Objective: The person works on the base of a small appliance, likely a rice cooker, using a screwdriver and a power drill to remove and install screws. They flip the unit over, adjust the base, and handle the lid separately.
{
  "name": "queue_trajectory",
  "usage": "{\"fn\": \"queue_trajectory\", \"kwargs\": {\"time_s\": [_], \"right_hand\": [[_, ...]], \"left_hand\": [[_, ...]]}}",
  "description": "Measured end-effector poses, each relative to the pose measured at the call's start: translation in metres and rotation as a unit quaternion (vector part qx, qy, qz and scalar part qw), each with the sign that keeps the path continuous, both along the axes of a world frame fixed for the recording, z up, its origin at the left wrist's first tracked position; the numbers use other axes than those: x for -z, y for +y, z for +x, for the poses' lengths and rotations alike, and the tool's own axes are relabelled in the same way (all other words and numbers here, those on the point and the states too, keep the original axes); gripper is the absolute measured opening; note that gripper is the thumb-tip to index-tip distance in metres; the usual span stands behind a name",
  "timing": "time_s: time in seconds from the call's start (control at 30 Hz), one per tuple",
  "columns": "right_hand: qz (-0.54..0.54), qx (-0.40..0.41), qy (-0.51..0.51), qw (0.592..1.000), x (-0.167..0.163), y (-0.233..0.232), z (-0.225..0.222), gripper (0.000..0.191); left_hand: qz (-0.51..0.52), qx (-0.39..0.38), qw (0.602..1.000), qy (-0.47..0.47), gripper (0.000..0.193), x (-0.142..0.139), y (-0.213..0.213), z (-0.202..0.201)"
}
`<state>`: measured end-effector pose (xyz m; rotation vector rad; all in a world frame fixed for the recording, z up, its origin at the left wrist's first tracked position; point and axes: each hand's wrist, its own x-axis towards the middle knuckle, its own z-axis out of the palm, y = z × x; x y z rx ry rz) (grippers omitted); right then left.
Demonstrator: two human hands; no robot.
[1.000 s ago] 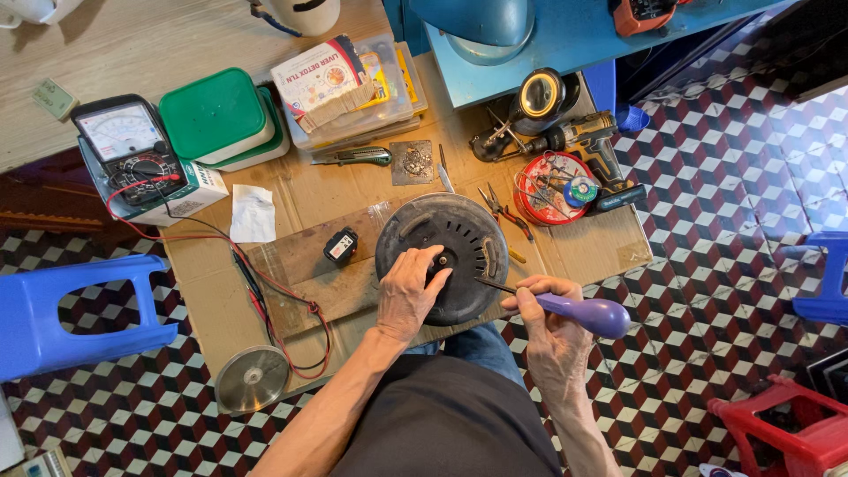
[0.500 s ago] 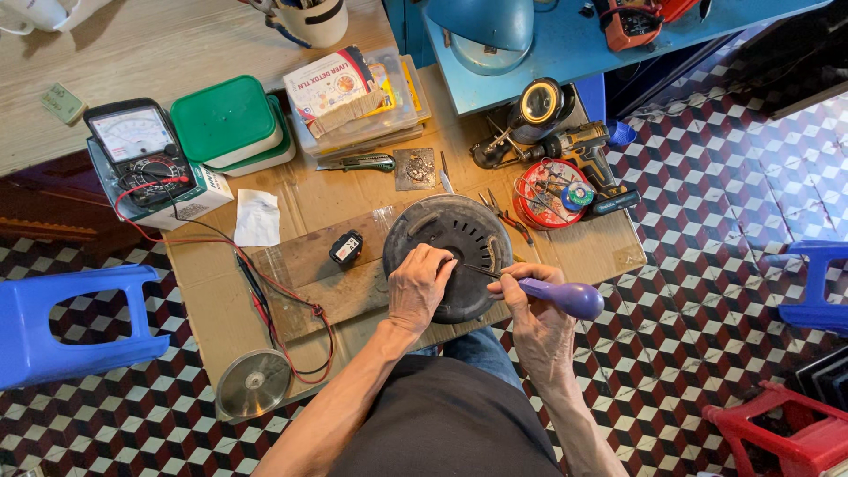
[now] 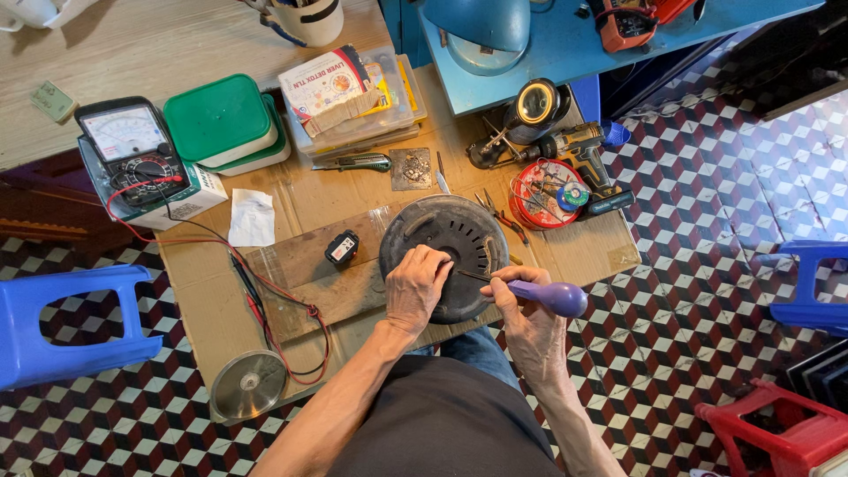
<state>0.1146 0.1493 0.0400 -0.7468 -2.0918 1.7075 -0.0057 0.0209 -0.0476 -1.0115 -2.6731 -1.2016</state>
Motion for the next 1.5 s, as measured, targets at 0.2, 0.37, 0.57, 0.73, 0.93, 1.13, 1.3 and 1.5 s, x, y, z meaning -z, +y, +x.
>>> {"fn": "queue_trajectory", "kwargs": {"time_s": [0.2, 0.37, 0.57, 0.73, 0.93, 1.13, 1.3, 1.5], "right_hand": [[-0.008, -0.005, 0.009, 1.000, -0.002, -0.002, -0.006, 0.018], [0.033, -0.002, -0.027, 0.999, -0.002, -0.006, -0.018, 0.020], [0.058, -0.027, -0.022, 0.998, 0.006, -0.008, -0.031, 0.020], [0.065, -0.020, -0.031, 0.997, 0.009, -0.009, -0.036, 0.019], [0.115, -0.041, -0.036, 0.992, 0.007, -0.008, -0.038, 0.019], [0.190, -0.092, -0.112, 0.971, 0.003, -0.007, -0.043, 0.022], [0.175, -0.158, -0.119, 0.964, 0.012, 0.002, -0.044, 0.023], [0.308, -0.117, -0.010, 0.944, 0.039, -0.003, -0.050, 0.017]], "left_hand": [[-0.011, 0.000, 1.000, -0.011, 0.014, 0.000, 0.001, -0.002], [0.004, -0.002, 1.000, -0.024, 0.015, 0.001, 0.000, -0.002], [0.009, -0.009, 0.999, -0.041, 0.017, 0.001, -0.002, -0.003], [0.017, -0.004, 0.999, -0.036, 0.017, 0.001, -0.003, -0.004], [0.020, -0.004, 0.999, -0.034, 0.018, 0.003, -0.003, -0.005], [0.019, -0.003, 0.999, -0.036, 0.016, 0.005, -0.005, -0.005], [0.026, 0.001, 0.999, -0.039, 0.017, 0.003, -0.005, -0.004], [0.040, -0.005, 0.997, -0.072, 0.034, -0.004, -0.016, -0.004]]}}
